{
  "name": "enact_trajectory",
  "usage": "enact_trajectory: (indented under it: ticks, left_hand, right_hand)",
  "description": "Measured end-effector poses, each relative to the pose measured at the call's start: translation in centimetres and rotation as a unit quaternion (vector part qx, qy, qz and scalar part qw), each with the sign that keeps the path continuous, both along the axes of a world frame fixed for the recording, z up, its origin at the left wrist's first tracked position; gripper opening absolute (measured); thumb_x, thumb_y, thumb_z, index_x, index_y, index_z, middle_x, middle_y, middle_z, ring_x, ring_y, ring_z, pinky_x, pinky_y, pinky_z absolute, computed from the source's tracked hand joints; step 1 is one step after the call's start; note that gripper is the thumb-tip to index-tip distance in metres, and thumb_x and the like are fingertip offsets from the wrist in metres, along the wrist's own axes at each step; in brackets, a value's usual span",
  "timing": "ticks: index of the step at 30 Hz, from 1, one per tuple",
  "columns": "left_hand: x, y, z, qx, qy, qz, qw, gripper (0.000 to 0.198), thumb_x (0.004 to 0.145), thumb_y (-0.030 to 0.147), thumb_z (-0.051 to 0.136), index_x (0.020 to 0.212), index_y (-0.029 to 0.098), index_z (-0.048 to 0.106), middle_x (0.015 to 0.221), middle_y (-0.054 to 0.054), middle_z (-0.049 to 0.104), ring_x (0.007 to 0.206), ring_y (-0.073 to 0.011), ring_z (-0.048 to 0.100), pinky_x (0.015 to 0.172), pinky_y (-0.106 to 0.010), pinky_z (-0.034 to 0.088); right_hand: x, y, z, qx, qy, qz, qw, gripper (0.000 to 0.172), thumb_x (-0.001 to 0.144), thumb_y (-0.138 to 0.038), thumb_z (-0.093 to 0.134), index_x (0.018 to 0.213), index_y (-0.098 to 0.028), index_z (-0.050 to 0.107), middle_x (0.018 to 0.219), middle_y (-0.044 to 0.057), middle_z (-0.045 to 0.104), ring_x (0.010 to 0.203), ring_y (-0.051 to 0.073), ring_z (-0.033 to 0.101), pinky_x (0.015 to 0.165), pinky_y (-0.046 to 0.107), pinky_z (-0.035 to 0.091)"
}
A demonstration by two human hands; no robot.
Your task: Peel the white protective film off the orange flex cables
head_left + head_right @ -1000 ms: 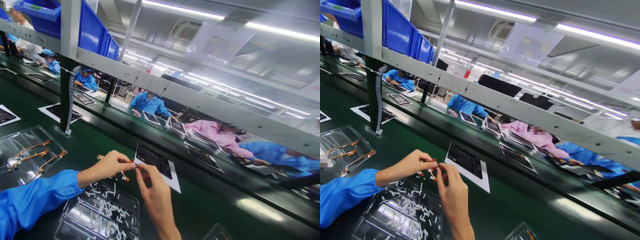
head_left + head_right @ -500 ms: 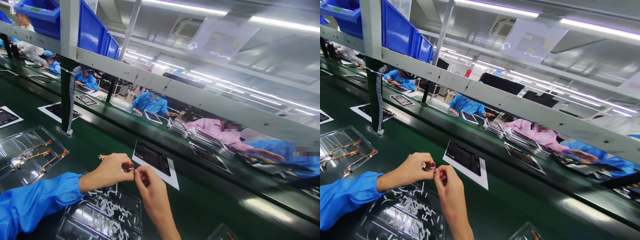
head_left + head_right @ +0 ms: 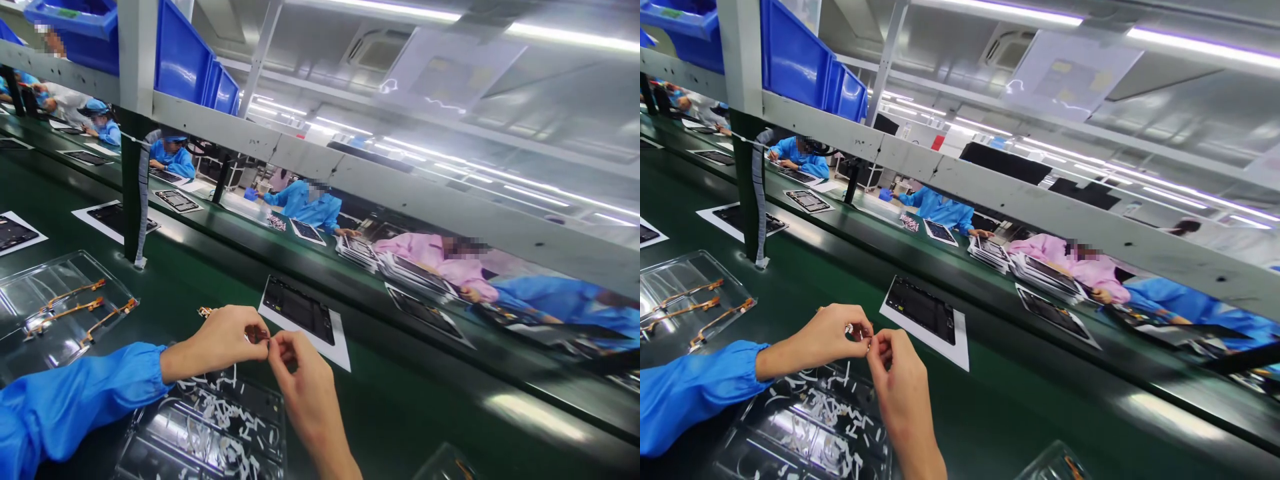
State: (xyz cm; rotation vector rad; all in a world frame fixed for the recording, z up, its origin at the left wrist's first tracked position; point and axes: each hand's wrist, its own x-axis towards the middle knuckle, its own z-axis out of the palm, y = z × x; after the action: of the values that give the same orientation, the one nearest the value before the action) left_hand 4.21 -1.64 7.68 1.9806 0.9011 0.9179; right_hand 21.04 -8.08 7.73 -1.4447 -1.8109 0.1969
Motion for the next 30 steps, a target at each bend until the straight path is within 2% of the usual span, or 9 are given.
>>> enact_trajectory:
  ticks: [8,14,20,30]
  left_hand:
    - [-0.1,0.2,0.0,0.010,0.033,0.010,0.999,0.015,0.074,0.020,0.070,0.085,0.020,0.080,0.083,0.001,0.075,0.076,-0.0157,0.067,0.064,-0.024,0.041]
    - [-0.9,1.1,0.4,-0.018,0.022,-0.048,0.998,0.021,0.076,0.025,0.072,0.095,0.021,0.081,0.094,0.000,0.078,0.084,-0.0178,0.070,0.071,-0.023,0.046]
    - [-0.7,0.7,0.5,0.025,0.035,-0.027,0.999,0.013,0.078,0.023,0.070,0.087,0.019,0.078,0.085,0.000,0.076,0.079,-0.0168,0.069,0.068,-0.023,0.044]
    - [-0.4,0.3,0.3,0.056,0.060,-0.010,0.997,0.010,0.077,0.024,0.072,0.085,0.019,0.076,0.084,0.000,0.075,0.079,-0.0167,0.068,0.067,-0.024,0.041]
  right_hand:
    - [-0.1,0.2,-0.2,0.023,-0.024,0.007,0.999,0.021,0.098,-0.033,0.051,0.085,-0.020,0.061,0.073,0.000,0.065,0.060,0.013,0.062,0.057,0.023,0.049]
    - [0.8,0.3,0.5,-0.008,0.007,0.005,1.000,0.021,0.095,-0.034,0.054,0.082,-0.020,0.063,0.071,0.001,0.066,0.059,0.014,0.061,0.056,0.023,0.049]
    - [0.4,0.2,0.3,-0.030,0.013,0.012,0.999,0.021,0.094,-0.035,0.055,0.080,-0.020,0.062,0.070,0.000,0.065,0.058,0.014,0.059,0.055,0.024,0.047]
    - [0.2,0.4,-0.3,-0.023,-0.009,0.024,0.999,0.017,0.095,-0.032,0.054,0.083,-0.021,0.061,0.071,0.000,0.065,0.058,0.014,0.060,0.055,0.023,0.047]
